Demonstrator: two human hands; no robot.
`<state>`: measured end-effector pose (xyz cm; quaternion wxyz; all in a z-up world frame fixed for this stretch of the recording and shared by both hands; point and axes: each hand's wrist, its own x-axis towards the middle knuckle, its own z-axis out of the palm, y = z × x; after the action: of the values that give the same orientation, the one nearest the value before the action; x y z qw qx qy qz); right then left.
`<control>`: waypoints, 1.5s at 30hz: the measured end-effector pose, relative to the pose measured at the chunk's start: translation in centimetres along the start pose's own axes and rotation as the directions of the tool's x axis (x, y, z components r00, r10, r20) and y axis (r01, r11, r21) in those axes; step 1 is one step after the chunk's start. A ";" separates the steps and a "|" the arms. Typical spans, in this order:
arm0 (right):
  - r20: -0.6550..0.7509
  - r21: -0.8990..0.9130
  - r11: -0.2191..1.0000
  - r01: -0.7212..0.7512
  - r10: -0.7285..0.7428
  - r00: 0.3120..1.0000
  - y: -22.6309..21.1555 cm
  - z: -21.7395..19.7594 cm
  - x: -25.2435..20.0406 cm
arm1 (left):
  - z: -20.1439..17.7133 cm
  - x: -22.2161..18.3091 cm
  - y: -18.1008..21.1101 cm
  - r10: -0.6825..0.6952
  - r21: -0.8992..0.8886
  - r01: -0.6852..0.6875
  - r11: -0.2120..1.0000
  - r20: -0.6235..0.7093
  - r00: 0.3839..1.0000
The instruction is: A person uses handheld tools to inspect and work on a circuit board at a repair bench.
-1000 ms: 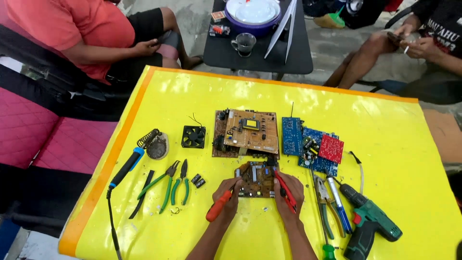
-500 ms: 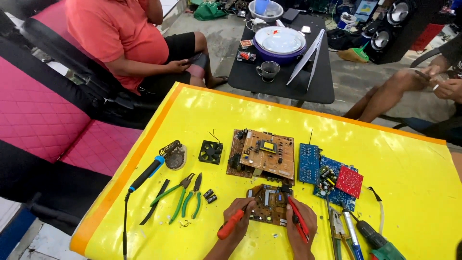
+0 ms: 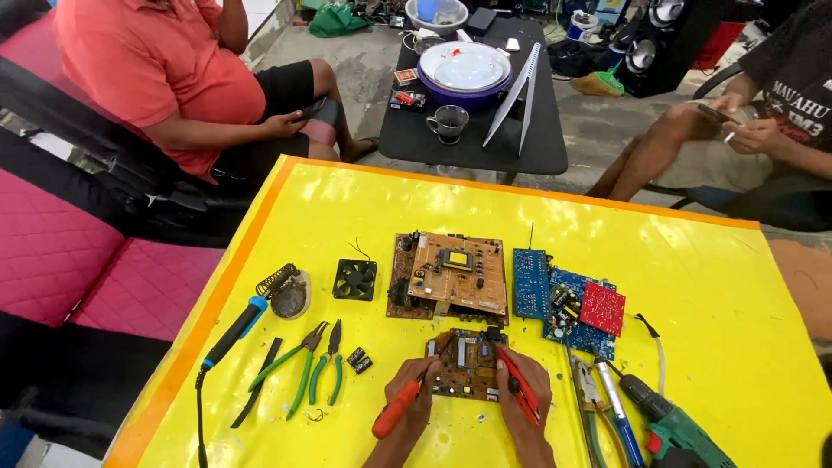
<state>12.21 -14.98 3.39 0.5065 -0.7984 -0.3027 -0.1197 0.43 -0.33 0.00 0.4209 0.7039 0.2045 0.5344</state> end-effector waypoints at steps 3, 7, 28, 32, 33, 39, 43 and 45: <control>0.008 0.042 0.999 0.016 -0.017 1.000 -0.1 0.0 0.1 | -0.3 0.0 0.5 -0.023 0.060 0.021 0.998 0.032 0.999; -0.025 0.024 0.991 -0.135 0.136 0.990 -0.1 0.0 -0.1 | -0.6 0.1 -0.2 -0.014 0.159 -0.003 0.987 0.105 0.994; 0.033 0.042 0.999 0.022 -0.024 0.999 0.8 0.1 -0.3 | -1.0 0.3 1.4 -0.097 0.076 0.089 0.993 0.113 0.989; 0.002 -0.004 1.000 0.000 0.000 1.000 0.4 0.1 -0.1 | -1.5 0.5 2.0 -0.172 0.092 0.160 0.983 0.134 0.976; 0.003 -0.013 1.000 0.026 -0.026 1.000 0.6 0.2 -0.1 | -1.6 0.6 2.3 -0.152 0.097 0.139 0.985 0.135 0.979; -0.025 -0.012 0.998 0.056 -0.057 0.998 0.2 0.0 -0.2 | -0.8 -0.2 0.9 -0.110 0.043 0.106 0.993 0.109 0.988; 0.006 0.028 0.993 0.112 -0.112 0.994 0.2 0.2 0.0 | -0.7 0.2 0.8 -0.120 0.052 0.115 0.992 0.107 0.987; -0.002 -0.017 1.000 0.003 -0.003 1.000 0.2 0.1 -0.3 | -0.9 0.0 0.9 -0.142 0.064 0.136 0.989 0.107 0.984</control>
<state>12.07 -15.05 3.02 0.4997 -0.8023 -0.3022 -0.1240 -0.58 -0.50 0.74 0.4481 0.7281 0.2443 0.4576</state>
